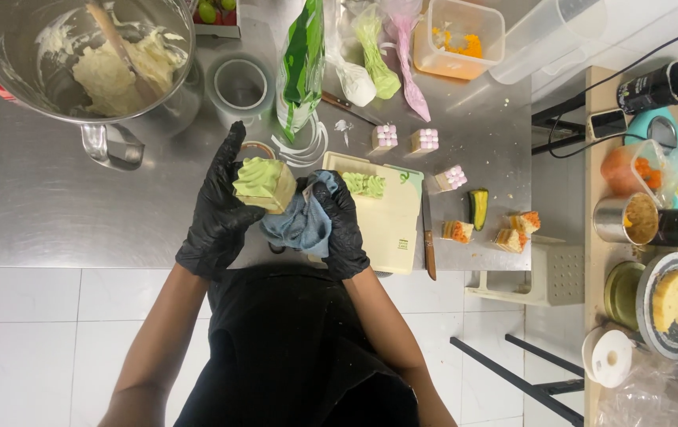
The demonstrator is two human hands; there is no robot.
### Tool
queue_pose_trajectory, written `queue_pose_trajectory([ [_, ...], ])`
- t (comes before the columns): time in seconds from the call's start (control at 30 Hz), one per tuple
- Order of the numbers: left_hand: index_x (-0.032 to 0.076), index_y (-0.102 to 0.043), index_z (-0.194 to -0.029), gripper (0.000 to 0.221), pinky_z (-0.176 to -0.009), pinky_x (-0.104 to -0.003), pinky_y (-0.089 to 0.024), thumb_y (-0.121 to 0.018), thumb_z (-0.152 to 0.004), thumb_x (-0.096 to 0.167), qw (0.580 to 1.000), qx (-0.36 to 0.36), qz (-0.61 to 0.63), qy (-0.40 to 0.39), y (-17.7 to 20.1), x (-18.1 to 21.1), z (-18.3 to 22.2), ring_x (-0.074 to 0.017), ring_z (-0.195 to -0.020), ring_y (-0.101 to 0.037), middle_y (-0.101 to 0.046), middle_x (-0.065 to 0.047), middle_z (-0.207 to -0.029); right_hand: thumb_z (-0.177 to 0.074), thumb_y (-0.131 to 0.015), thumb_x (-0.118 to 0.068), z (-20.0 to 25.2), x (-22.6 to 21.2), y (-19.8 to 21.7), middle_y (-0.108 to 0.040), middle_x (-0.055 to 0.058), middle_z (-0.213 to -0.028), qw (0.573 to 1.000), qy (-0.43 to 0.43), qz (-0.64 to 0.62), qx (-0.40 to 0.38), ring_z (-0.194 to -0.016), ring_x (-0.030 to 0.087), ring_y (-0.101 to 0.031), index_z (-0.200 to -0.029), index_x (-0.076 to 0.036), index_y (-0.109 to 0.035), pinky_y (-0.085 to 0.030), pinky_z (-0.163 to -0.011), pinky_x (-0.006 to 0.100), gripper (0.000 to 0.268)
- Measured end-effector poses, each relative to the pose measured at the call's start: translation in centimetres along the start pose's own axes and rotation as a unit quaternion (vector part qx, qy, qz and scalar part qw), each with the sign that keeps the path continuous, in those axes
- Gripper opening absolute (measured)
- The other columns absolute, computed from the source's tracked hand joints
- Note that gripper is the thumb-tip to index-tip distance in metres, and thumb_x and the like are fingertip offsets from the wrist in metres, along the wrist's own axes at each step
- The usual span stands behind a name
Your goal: Piping frosting onto small square cakes and preparing containers with tape.
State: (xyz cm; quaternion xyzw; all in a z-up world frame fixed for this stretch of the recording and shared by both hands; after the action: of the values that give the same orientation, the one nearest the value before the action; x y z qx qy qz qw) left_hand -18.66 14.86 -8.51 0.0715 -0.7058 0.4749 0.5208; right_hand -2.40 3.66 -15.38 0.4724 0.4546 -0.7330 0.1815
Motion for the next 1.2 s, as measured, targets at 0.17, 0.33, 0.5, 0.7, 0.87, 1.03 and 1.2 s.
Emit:
queue_pose_trajectory([
  [0.17,0.014,-0.026,-0.170,0.127,-0.105,-0.032,-0.051,-0.097,-0.065,0.013,0.997,-0.025,-0.068,0.010,-1.2,0.4,0.0,-0.0152,-0.116,-0.062,-0.066,-0.006,-0.126,-0.111,-0.063,-0.013,0.7,0.0,0.2,-0.067,0.005,-0.110,0.997,0.010,-0.060,-0.044,-0.103,0.015,-0.061,-0.129,0.000,-0.064,-0.048,-0.098,0.030,0.022],
  [0.33,0.013,-0.020,-0.169,0.129,-0.104,-0.033,-0.057,-0.095,-0.064,0.009,0.999,-0.008,-0.042,-0.013,-1.3,0.2,0.3,-0.0157,-0.116,-0.065,-0.067,-0.005,-0.126,-0.103,-0.062,-0.009,1.4,-0.5,-2.2,-0.067,0.002,-0.124,1.000,0.010,0.013,-0.015,-0.115,0.012,-0.061,-0.133,-0.005,-0.061,-0.048,-0.105,0.029,0.031],
  [0.5,0.011,-0.012,-0.169,0.130,-0.102,-0.035,-0.061,-0.094,-0.068,0.009,0.993,0.037,-0.093,-0.059,0.4,0.0,0.0,-0.0174,-0.114,-0.069,-0.069,-0.007,-0.125,-0.099,-0.065,-0.002,1.3,4.3,-2.7,-0.066,0.003,-0.123,0.999,-0.004,0.024,-0.026,-0.114,0.014,-0.061,-0.134,-0.004,-0.059,-0.051,-0.101,0.030,0.035],
  [0.7,0.010,-0.014,-0.169,0.128,-0.100,-0.036,-0.062,-0.094,-0.069,0.010,0.993,0.069,-0.090,-0.041,1.4,0.2,0.3,-0.0180,-0.111,-0.069,-0.068,-0.007,-0.122,-0.092,-0.075,-0.011,-0.3,10.7,-0.6,-0.058,0.001,-0.120,0.958,0.131,0.234,-0.096,-0.110,0.013,-0.059,-0.133,-0.004,-0.044,-0.055,-0.094,0.030,0.052],
  [0.87,0.013,-0.019,-0.171,0.134,-0.108,-0.034,-0.058,-0.097,-0.063,0.004,0.986,0.013,-0.149,-0.071,0.6,0.0,0.4,-0.0163,-0.120,-0.064,-0.065,-0.006,-0.129,-0.103,-0.068,-0.009,1.7,6.2,0.2,-0.061,0.017,-0.110,0.900,-0.261,0.303,-0.175,-0.087,0.026,-0.055,-0.131,0.005,-0.058,-0.048,-0.074,0.038,0.033],
  [1.03,0.021,-0.019,-0.169,0.134,-0.101,-0.036,-0.063,-0.095,-0.060,0.001,0.992,-0.024,-0.127,0.010,-1.1,-3.0,-0.2,-0.0172,-0.115,-0.067,-0.066,-0.007,-0.128,-0.093,-0.066,0.007,5.1,-3.2,1.6,-0.057,0.009,-0.138,0.956,-0.123,0.175,-0.203,-0.115,0.015,-0.065,-0.149,-0.003,-0.045,-0.056,-0.096,0.030,0.061],
  [1.2,0.021,-0.021,-0.166,0.131,-0.088,-0.036,-0.064,-0.090,-0.059,-0.007,0.989,-0.079,-0.067,0.102,-4.7,-5.7,-0.5,-0.0175,-0.103,-0.069,-0.066,-0.008,-0.121,-0.084,-0.073,0.013,7.9,-8.8,3.3,-0.050,0.008,-0.149,0.966,-0.078,0.194,-0.150,-0.106,0.015,-0.062,-0.159,-0.007,-0.034,-0.058,-0.090,0.030,0.086],
])
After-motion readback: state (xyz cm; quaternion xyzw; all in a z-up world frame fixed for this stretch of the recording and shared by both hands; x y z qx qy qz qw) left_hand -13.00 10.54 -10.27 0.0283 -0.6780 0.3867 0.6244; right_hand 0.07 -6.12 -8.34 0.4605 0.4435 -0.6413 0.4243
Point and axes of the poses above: each hand's wrist, its own z-axis away from the middle knuckle, its own y-axis out of the back of the hand, x = y × z, the point moved 4 cm from there along -z, towards the middle knuckle
